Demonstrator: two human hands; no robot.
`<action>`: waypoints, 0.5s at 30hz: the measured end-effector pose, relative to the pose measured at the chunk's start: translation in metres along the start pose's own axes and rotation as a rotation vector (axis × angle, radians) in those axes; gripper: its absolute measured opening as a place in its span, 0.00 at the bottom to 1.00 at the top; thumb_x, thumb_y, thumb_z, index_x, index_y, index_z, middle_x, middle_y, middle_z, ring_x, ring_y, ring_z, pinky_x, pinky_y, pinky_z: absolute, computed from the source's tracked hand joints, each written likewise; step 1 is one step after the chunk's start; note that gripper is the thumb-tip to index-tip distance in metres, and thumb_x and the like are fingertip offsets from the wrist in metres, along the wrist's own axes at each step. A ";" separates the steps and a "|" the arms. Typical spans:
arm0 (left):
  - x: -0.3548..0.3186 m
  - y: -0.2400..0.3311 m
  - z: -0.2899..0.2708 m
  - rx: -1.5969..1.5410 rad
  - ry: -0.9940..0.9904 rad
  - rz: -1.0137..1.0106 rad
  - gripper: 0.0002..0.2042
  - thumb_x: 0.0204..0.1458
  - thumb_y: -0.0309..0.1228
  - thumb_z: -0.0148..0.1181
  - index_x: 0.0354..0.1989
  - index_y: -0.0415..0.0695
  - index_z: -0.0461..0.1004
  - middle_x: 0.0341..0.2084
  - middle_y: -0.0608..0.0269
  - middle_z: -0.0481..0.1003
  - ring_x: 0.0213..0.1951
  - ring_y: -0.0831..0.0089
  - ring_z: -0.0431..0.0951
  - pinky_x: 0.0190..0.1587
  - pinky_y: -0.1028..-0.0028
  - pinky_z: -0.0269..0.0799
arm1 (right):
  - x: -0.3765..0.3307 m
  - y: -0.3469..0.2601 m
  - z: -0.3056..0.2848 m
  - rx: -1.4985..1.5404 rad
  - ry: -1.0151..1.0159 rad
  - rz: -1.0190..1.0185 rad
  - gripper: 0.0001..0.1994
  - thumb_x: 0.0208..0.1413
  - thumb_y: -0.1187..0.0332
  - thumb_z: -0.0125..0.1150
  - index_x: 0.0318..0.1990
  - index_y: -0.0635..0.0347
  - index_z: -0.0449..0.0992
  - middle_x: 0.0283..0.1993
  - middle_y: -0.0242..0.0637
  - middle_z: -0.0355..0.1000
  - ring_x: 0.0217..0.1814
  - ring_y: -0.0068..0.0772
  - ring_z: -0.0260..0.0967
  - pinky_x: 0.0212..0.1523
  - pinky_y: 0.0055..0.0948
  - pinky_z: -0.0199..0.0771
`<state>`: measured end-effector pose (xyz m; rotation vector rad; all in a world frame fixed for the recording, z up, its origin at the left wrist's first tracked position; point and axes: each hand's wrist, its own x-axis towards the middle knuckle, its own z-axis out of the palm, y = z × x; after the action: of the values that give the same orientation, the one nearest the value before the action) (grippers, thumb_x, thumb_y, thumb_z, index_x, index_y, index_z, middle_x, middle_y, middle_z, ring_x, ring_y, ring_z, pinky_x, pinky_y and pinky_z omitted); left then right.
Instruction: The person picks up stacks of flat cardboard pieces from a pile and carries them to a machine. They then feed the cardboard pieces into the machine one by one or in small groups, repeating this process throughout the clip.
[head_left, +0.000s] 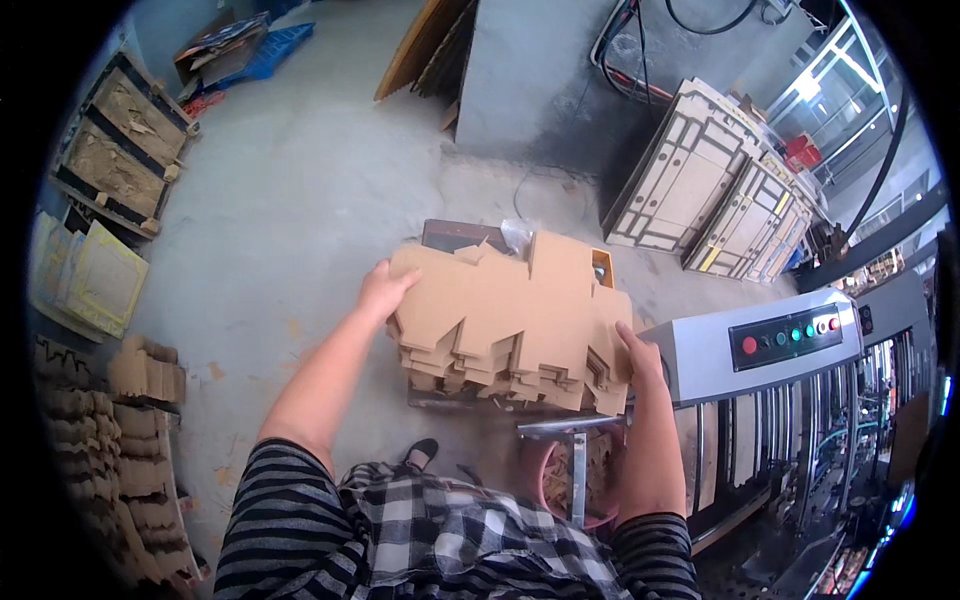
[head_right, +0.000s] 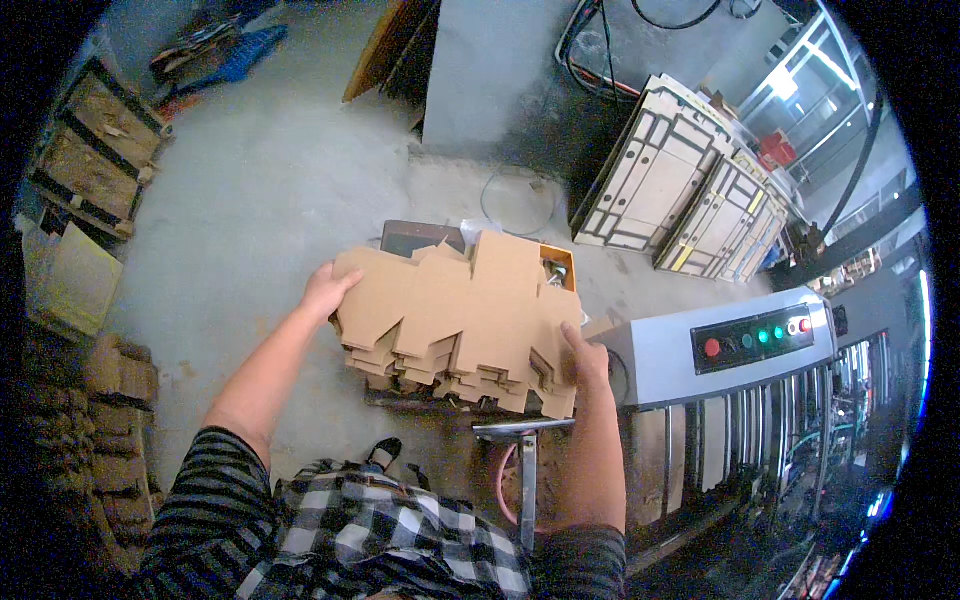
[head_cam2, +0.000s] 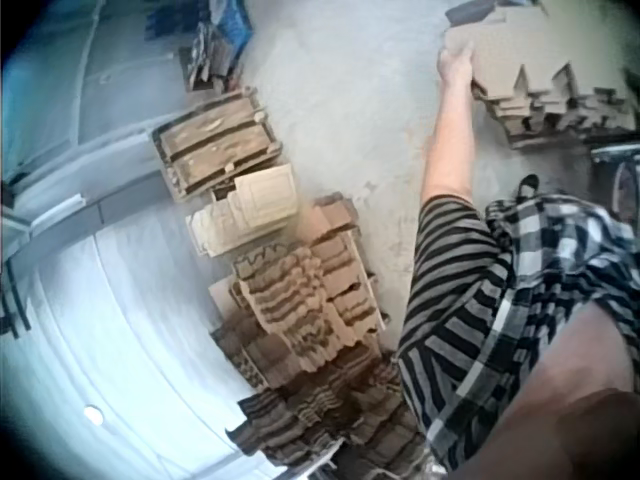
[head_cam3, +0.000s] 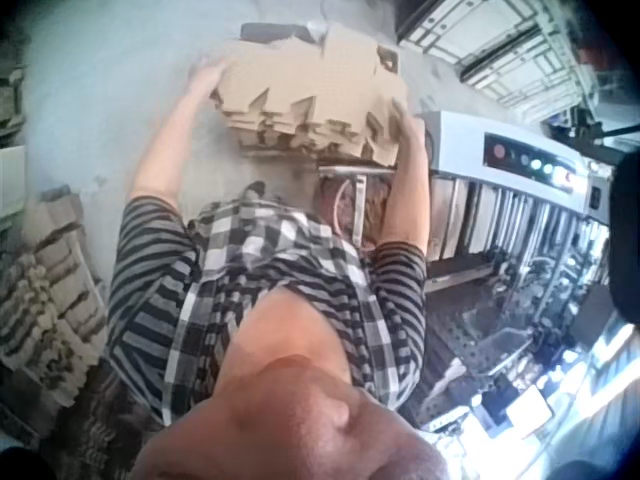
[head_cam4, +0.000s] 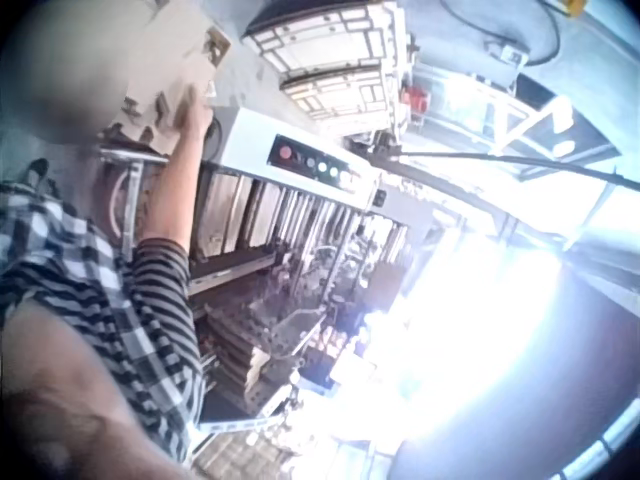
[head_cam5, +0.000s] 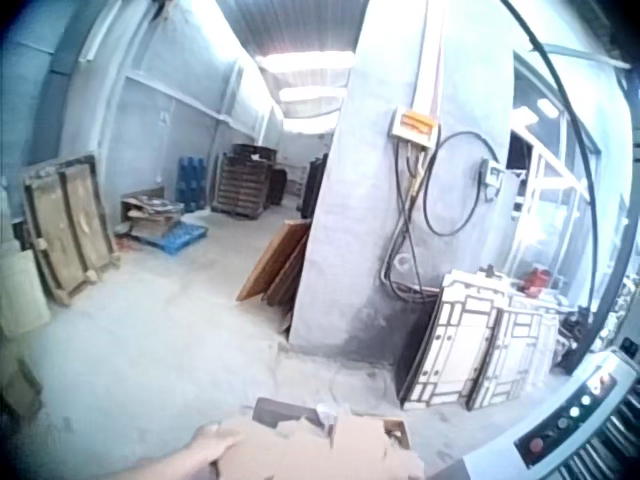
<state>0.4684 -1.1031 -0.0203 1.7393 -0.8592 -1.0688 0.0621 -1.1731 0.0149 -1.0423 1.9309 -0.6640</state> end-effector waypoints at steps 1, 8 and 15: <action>-0.002 0.001 0.004 0.049 0.011 0.033 0.24 0.38 0.40 0.56 0.42 0.36 0.63 0.34 0.53 0.70 0.39 0.67 0.70 0.41 0.70 0.64 | -0.002 -0.002 0.001 0.030 -0.002 0.020 0.36 0.33 0.53 0.63 0.42 0.78 0.62 0.42 0.52 0.63 0.43 0.40 0.63 0.41 0.34 0.63; -0.035 0.019 0.020 -0.092 0.022 0.069 0.21 0.38 0.32 0.58 0.41 0.37 0.64 0.34 0.58 0.70 0.35 0.72 0.70 0.38 0.74 0.65 | -0.009 -0.004 -0.012 0.442 -0.209 0.201 0.26 0.37 0.60 0.62 0.41 0.71 0.64 0.39 0.43 0.66 0.38 0.36 0.66 0.37 0.35 0.67; -0.040 0.025 0.021 -0.208 0.021 0.086 0.21 0.37 0.27 0.58 0.42 0.36 0.62 0.33 0.59 0.70 0.35 0.73 0.70 0.37 0.75 0.66 | 0.002 0.008 -0.020 0.556 -0.389 0.231 0.20 0.41 0.64 0.58 0.41 0.66 0.65 0.40 0.42 0.66 0.40 0.36 0.65 0.39 0.35 0.66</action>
<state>0.4315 -1.0840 0.0101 1.5247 -0.7733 -1.0427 0.0412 -1.1699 0.0186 -0.5383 1.3845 -0.7432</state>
